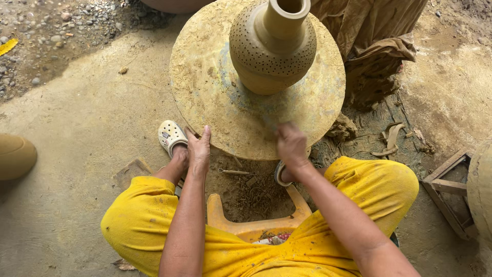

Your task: The person uses a wooden tool to pierce holes into the side of a clay vase on a pottery wheel, then uses a metal scraper to clean the wheel surface.

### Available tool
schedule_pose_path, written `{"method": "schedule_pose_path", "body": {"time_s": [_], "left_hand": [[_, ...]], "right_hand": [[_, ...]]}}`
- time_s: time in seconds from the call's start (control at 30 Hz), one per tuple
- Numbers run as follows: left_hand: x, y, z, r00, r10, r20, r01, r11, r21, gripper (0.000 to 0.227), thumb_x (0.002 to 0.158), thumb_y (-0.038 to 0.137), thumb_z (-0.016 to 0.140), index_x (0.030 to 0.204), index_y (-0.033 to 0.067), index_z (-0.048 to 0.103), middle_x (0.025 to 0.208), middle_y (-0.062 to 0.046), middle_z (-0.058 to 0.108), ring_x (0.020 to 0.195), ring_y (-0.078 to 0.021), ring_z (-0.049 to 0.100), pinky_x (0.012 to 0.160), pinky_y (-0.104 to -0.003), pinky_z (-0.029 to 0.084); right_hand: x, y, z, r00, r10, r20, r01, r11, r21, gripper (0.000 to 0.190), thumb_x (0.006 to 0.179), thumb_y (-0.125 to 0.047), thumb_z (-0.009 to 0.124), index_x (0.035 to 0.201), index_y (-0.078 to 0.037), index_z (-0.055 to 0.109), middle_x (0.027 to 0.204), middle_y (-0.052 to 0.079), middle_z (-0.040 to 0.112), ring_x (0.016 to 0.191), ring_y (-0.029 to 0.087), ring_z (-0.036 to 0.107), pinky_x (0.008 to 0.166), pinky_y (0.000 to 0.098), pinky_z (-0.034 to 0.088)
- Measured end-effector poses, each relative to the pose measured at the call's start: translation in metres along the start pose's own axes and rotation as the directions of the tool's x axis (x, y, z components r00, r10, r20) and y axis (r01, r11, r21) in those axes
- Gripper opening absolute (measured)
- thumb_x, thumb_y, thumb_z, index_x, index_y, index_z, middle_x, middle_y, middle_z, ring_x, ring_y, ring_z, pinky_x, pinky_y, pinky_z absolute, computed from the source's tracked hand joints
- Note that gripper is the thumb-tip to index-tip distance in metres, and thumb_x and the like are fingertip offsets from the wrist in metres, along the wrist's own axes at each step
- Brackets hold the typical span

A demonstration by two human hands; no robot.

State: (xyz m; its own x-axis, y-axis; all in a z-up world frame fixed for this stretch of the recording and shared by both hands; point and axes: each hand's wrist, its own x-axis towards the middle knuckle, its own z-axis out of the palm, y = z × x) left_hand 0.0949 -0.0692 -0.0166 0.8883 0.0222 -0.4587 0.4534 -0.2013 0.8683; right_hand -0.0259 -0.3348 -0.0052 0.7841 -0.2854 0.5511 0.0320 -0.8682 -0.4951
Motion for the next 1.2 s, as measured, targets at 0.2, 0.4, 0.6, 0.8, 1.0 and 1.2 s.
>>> {"method": "schedule_pose_path", "body": {"time_s": [0.2,0.4,0.6,0.8,1.0,1.2], "left_hand": [[-0.009,0.004,-0.004,0.997,0.058,0.041,-0.061,0.996,0.061,0.112,0.087,0.052,0.071,0.163,0.0042,0.003,0.166,-0.027,0.023,0.153,-0.0397,0.027,0.125,-0.050,0.025],[-0.017,-0.001,-0.003,0.991,0.123,0.061,-0.122,0.992,-0.027,0.111,0.088,0.049,0.071,0.162,0.0012,0.003,0.167,-0.027,0.017,0.153,-0.0394,0.024,0.123,-0.048,0.026],[-0.011,-0.014,0.002,0.974,0.222,0.040,-0.224,0.974,0.044,0.107,0.095,0.046,0.072,0.161,-0.0007,0.002,0.168,-0.028,0.013,0.154,-0.0407,0.018,0.125,-0.048,0.018],[-0.016,-0.013,0.004,0.985,0.168,0.035,-0.167,0.986,-0.026,0.107,0.089,0.048,0.072,0.162,0.0031,0.007,0.162,-0.026,0.028,0.149,-0.0385,0.032,0.121,-0.047,0.029],[-0.023,-0.008,-0.001,0.997,0.071,0.024,-0.073,0.989,0.130,0.105,0.093,0.051,0.068,0.162,0.0042,0.004,0.165,-0.027,0.018,0.150,-0.0411,0.024,0.119,-0.051,0.024],[-0.011,-0.012,-0.006,0.964,0.263,0.035,-0.262,0.964,-0.034,0.105,0.090,0.054,0.068,0.161,0.0023,0.010,0.162,-0.027,0.032,0.150,-0.0393,0.032,0.123,-0.050,0.028]], "right_hand": [[0.021,-0.018,0.007,0.933,0.301,0.199,-0.299,0.953,-0.039,0.029,0.100,0.005,0.054,0.080,-0.003,0.074,0.068,0.012,0.065,0.054,0.017,0.056,0.042,0.0283,0.043],[-0.022,-0.034,0.016,0.985,0.088,0.145,-0.114,0.977,0.179,0.020,0.102,-0.009,0.060,0.094,-0.008,0.078,0.076,0.007,0.071,0.051,0.013,0.055,0.039,0.0255,0.045],[0.017,0.121,-0.078,0.814,0.533,-0.232,-0.555,0.831,-0.039,0.006,0.091,-0.004,0.070,0.091,-0.007,0.074,0.088,0.003,0.071,0.071,0.009,0.064,0.050,0.0199,0.049],[-0.051,0.046,-0.058,0.947,0.314,-0.062,-0.316,0.948,-0.024,0.012,0.100,-0.001,0.067,0.092,-0.008,0.073,0.083,0.004,0.069,0.068,0.011,0.060,0.052,0.0246,0.045],[0.001,0.101,-0.088,0.860,0.472,-0.195,-0.496,0.862,-0.104,0.009,0.091,0.004,0.068,0.097,-0.004,0.070,0.092,0.008,0.070,0.075,0.012,0.064,0.059,0.0282,0.056],[-0.002,0.103,-0.083,0.797,0.603,-0.035,-0.604,0.797,-0.011,0.008,0.096,0.004,0.064,0.090,-0.002,0.066,0.089,0.011,0.070,0.068,0.016,0.064,0.049,0.0293,0.050]]}}
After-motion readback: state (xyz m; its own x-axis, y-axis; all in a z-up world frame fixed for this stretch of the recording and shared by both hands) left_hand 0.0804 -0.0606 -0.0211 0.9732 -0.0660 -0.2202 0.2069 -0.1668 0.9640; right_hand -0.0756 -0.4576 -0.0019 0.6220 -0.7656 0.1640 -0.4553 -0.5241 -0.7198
